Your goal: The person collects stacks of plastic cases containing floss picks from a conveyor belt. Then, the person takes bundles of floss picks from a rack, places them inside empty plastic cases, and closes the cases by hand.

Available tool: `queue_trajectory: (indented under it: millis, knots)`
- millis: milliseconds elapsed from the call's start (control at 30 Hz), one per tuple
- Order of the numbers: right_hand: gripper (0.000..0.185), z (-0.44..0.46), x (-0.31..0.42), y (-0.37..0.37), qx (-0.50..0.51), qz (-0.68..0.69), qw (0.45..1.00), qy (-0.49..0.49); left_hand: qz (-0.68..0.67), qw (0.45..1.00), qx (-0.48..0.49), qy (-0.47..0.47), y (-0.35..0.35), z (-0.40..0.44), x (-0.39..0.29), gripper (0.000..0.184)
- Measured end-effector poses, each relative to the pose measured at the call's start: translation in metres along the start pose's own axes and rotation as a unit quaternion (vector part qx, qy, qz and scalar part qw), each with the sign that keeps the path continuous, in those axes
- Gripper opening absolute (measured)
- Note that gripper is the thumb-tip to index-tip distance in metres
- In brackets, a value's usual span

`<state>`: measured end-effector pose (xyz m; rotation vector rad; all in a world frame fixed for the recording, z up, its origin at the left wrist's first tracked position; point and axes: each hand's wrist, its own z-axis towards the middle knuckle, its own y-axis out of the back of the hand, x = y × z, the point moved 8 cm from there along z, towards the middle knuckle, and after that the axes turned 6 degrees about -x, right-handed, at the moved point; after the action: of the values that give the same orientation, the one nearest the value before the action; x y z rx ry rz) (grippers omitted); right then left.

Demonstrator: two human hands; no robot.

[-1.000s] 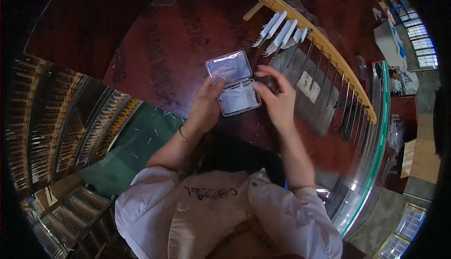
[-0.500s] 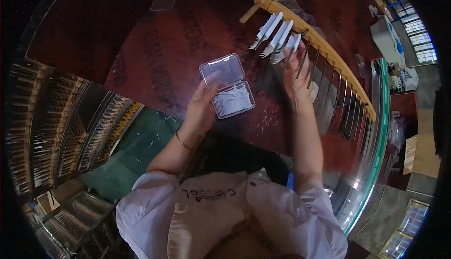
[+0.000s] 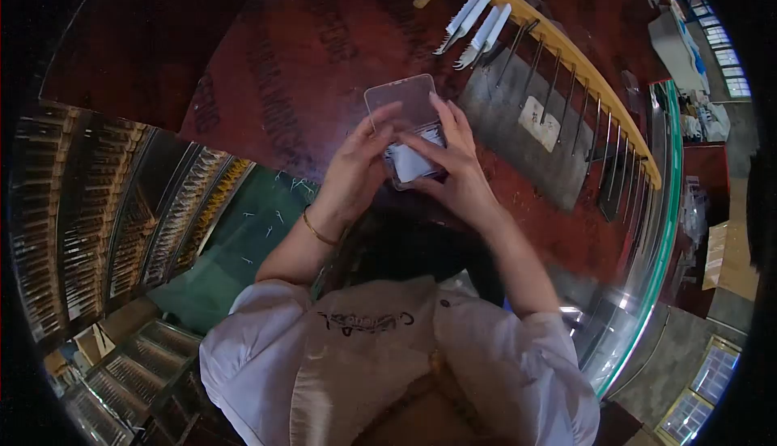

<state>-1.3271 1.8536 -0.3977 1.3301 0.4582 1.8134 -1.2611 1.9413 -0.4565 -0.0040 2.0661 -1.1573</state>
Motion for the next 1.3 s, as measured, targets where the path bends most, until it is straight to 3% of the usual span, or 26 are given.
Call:
queue_trajectory:
  millis: [100,167,200,333,400,433,500,533,567,633,733,900,1033,1100,1167,1233,1300]
  knots:
    - [0.069,-0.003,0.001,0.005,0.011,0.067,0.998,0.0,-0.039,0.999,-0.016,0.003,0.0,-0.002,0.002,0.037]
    - [0.08,-0.009,-0.01,0.017,-0.008,0.191,0.975,-0.11,-0.045,0.999,0.003,0.009,0.0,-0.001,0.004,0.036]
    - [0.091,-0.011,-0.011,0.017,0.031,0.191,0.977,-0.095,-0.053,0.998,0.023,0.013,-0.002,-0.001,0.005,0.035]
    - [0.086,-0.019,-0.015,0.018,0.046,0.216,0.964,-0.151,-0.035,0.999,0.021,-0.017,-0.009,0.001,0.008,0.03]
    - [0.078,-0.021,-0.011,0.018,0.015,0.409,0.887,-0.216,0.123,0.967,-0.053,-0.215,-0.007,-0.007,-0.015,0.03]
    - [0.078,-0.022,-0.012,0.019,0.011,0.409,0.887,-0.216,0.125,0.967,-0.05,-0.214,-0.009,-0.01,-0.013,0.03]
    - [0.066,-0.025,-0.016,0.024,-0.009,0.331,0.923,-0.197,0.266,0.886,0.123,-0.36,-0.046,-0.035,-0.02,0.037]
    - [0.066,-0.027,-0.018,0.025,-0.013,0.332,0.922,-0.198,0.407,0.83,0.12,-0.362,-0.05,-0.038,-0.014,0.052]
    - [0.057,-0.029,-0.021,0.025,-0.007,0.32,0.924,-0.209,0.409,0.829,0.123,-0.361,-0.053,-0.038,-0.014,0.052]
    - [0.05,-0.032,-0.025,0.023,-0.005,0.31,0.925,-0.221,0.499,0.752,0.1,-0.418,-0.066,-0.042,-0.014,0.052]
    - [0.042,-0.037,-0.032,0.018,-0.006,0.281,0.927,-0.249,0.514,0.772,0.062,-0.369,-0.056,-0.031,-0.006,0.046]
    - [0.037,-0.033,-0.024,0.033,-0.044,0.152,0.972,-0.172,0.5,0.79,0.051,-0.35,-0.056,-0.032,-0.005,0.039]
    - [0.036,-0.042,-0.031,0.032,-0.022,0.141,0.965,-0.22,0.506,0.801,0.058,-0.314,-0.057,-0.031,-0.002,0.038]
    - [0.035,-0.041,-0.026,0.034,-0.013,0.078,0.983,-0.167,0.506,0.802,0.059,-0.312,-0.058,-0.032,0.0,0.039]
    - [0.035,-0.04,-0.023,0.037,-0.016,0.081,0.984,-0.16,0.505,0.803,0.06,-0.311,-0.058,-0.033,-0.001,0.04]
    - [0.034,-0.04,-0.019,0.038,-0.019,0.087,0.984,-0.152,0.458,0.857,0.051,-0.231,-0.053,-0.029,0.005,0.041]
    - [0.033,-0.039,-0.012,0.044,-0.058,0.112,0.984,-0.126,0.462,0.846,0.079,-0.255,-0.059,-0.029,0.004,0.041]
